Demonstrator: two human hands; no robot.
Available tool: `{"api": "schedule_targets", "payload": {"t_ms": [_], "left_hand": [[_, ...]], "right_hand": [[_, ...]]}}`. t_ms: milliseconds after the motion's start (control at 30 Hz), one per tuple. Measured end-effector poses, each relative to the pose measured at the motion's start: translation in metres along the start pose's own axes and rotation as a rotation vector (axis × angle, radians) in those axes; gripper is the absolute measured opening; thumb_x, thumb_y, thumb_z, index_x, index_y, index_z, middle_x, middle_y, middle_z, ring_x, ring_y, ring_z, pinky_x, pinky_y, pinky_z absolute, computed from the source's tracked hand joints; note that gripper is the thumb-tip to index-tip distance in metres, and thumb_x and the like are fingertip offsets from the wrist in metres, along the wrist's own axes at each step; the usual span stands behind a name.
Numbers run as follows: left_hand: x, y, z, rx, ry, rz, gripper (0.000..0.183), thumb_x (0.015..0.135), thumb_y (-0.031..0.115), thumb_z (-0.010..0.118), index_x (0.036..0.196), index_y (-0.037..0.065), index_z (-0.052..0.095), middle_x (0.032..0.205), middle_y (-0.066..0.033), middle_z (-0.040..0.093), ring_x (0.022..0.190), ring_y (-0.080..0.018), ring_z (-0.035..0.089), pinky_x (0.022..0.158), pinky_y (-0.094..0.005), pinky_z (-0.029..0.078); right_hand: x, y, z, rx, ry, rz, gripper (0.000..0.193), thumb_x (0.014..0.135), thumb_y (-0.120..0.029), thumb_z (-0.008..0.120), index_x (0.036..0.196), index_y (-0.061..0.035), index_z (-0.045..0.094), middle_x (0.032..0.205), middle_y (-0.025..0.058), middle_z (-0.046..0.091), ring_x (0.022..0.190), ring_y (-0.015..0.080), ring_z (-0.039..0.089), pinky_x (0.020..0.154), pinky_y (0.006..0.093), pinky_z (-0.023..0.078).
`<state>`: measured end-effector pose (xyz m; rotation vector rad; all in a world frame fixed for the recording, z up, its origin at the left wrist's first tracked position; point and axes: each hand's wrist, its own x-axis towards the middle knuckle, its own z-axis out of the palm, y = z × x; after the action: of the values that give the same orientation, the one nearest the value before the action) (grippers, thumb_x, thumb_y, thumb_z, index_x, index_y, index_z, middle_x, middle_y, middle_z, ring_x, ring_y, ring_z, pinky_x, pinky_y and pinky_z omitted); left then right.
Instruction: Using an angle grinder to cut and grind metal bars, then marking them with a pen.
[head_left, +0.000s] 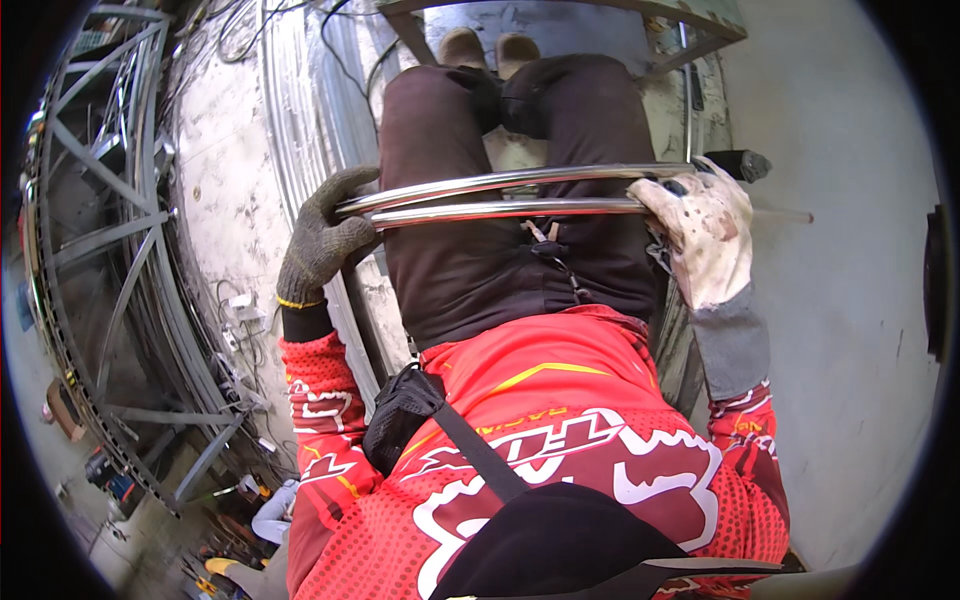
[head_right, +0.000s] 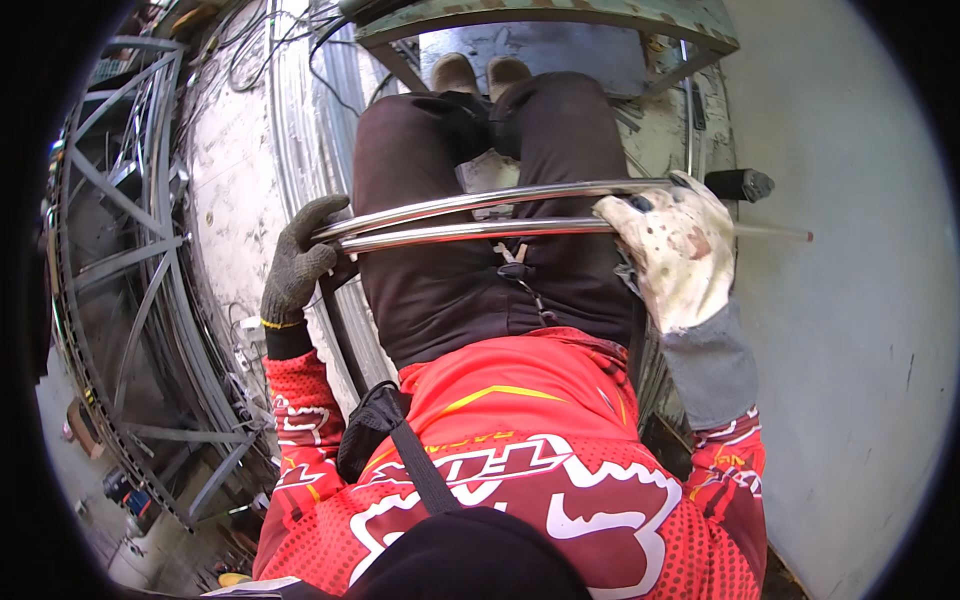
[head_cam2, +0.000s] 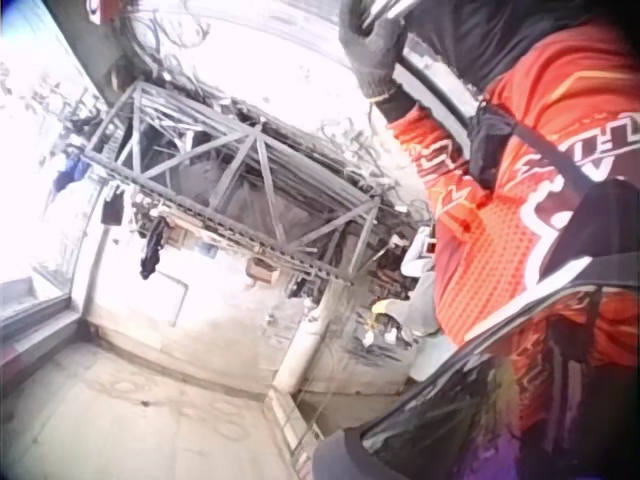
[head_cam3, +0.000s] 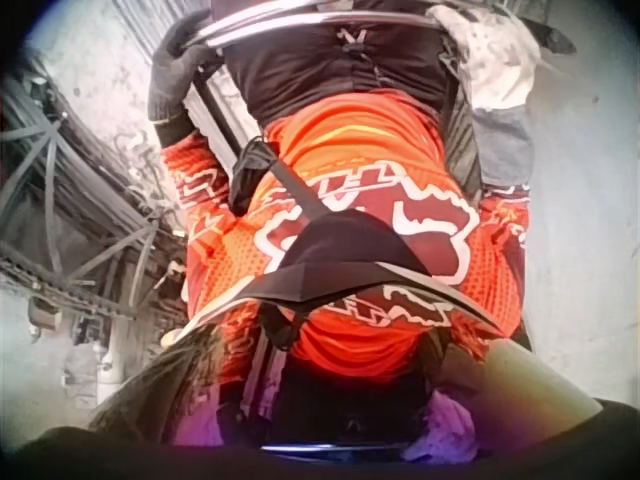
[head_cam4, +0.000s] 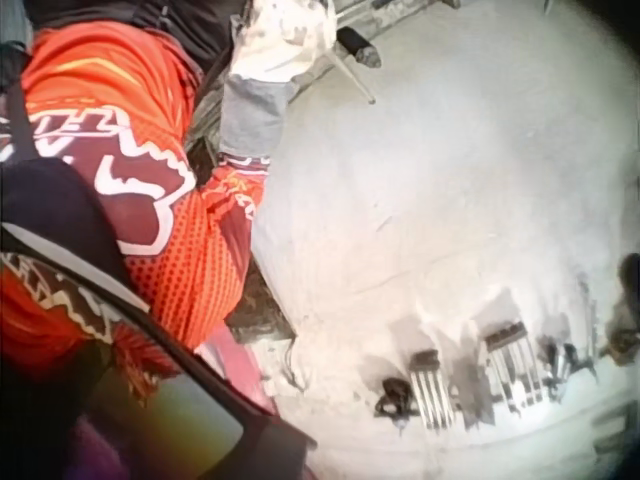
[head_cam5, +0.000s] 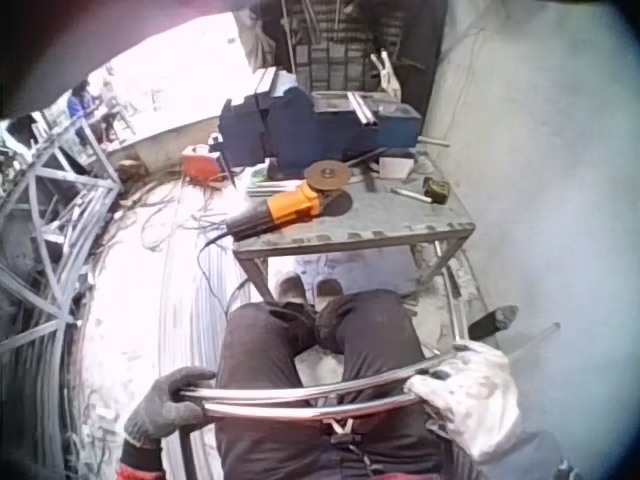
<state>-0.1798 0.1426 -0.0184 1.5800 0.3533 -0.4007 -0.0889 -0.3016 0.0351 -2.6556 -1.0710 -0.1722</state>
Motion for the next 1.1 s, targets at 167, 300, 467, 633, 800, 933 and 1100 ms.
{"api": "schedule_targets", "payload": {"t_ms": [167,300,467,633,800,933,1100], "left_hand": [[0.0,-0.005,0.01,0.11,0.179,-0.057,0.03,0.102,0.013,0.073,0.129,0.001,0.074,0.078,0.0025,0.067,0.057,-0.004,0.053,0.051,-0.0233,0.041],[-0.001,-0.004,0.007,0.115,0.184,-0.041,0.029,0.1,0.013,0.074,0.127,0.001,0.075,0.076,0.0028,0.065,0.059,-0.0038,0.054,0.051,-0.0231,0.043],[0.006,-0.017,0.002,0.124,0.155,0.024,0.028,0.102,0.012,0.071,0.127,0.0,0.074,0.073,-0.0013,0.066,0.054,-0.0066,0.055,0.049,-0.0241,0.043],[-0.008,-0.011,0.012,-0.05,0.185,0.043,0.034,0.101,0.012,0.072,0.132,0.0,0.066,0.08,-0.0077,0.07,0.06,-0.0122,0.061,0.052,-0.0269,0.047],[0.014,0.001,0.001,0.08,0.254,0.132,0.023,0.1,0.019,0.078,0.113,0.006,0.064,0.076,0.0005,0.061,0.06,-0.0064,0.053,0.052,-0.0247,0.042],[0.053,0.005,-0.017,-0.072,0.182,0.149,0.024,0.101,0.022,0.078,0.117,0.009,0.065,0.078,0.0024,0.057,0.059,-0.0059,0.048,0.052,-0.0244,0.038],[0.046,-0.003,-0.013,-0.187,0.1,0.142,0.038,0.099,0.016,0.076,0.133,0.008,0.061,0.083,-0.0006,0.06,0.065,-0.0088,0.052,0.057,-0.0273,0.044]], "right_hand": [[0.004,0.004,0.004,0.072,0.072,0.046,0.043,0.07,-0.012,0.084,0.112,-0.0184,0.078,0.092,0.007,0.077,0.084,0.0307,0.074,0.08,0.0483,0.059],[-0.005,0.007,-0.022,-0.046,0.107,0.326,0.088,0.058,-0.005,0.094,0.142,-0.0175,0.068,0.114,0.0136,0.075,0.102,0.0373,0.072,0.097,0.0484,0.058],[-0.011,0.046,-0.015,-0.187,0.014,0.165,0.089,0.068,-0.007,0.088,0.151,-0.0118,0.059,0.109,0.012,0.074,0.105,0.0345,0.072,0.097,0.0458,0.058],[0.0,0.059,0.027,-0.11,-0.086,0.113,0.058,0.077,-0.006,0.077,0.133,-0.0167,0.067,0.097,0.0039,0.074,0.092,0.0263,0.074,0.085,0.0433,0.059],[0.02,0.052,0.023,-0.104,-0.01,0.18,0.055,0.076,0.0,0.072,0.129,-0.014,0.067,0.116,0.0063,0.077,0.105,0.0276,0.076,0.089,0.0413,0.061],[0.044,0.051,0.01,-0.078,0.046,0.085,0.032,0.088,-0.006,0.067,0.119,-0.015,0.069,0.11,0.0058,0.076,0.101,0.0281,0.075,0.085,0.0391,0.061],[0.035,0.05,0.019,-0.105,-0.012,0.063,0.036,0.078,-0.003,0.074,0.113,-0.0102,0.071,0.106,0.0087,0.077,0.098,0.0314,0.076,0.087,0.0434,0.062]]}}
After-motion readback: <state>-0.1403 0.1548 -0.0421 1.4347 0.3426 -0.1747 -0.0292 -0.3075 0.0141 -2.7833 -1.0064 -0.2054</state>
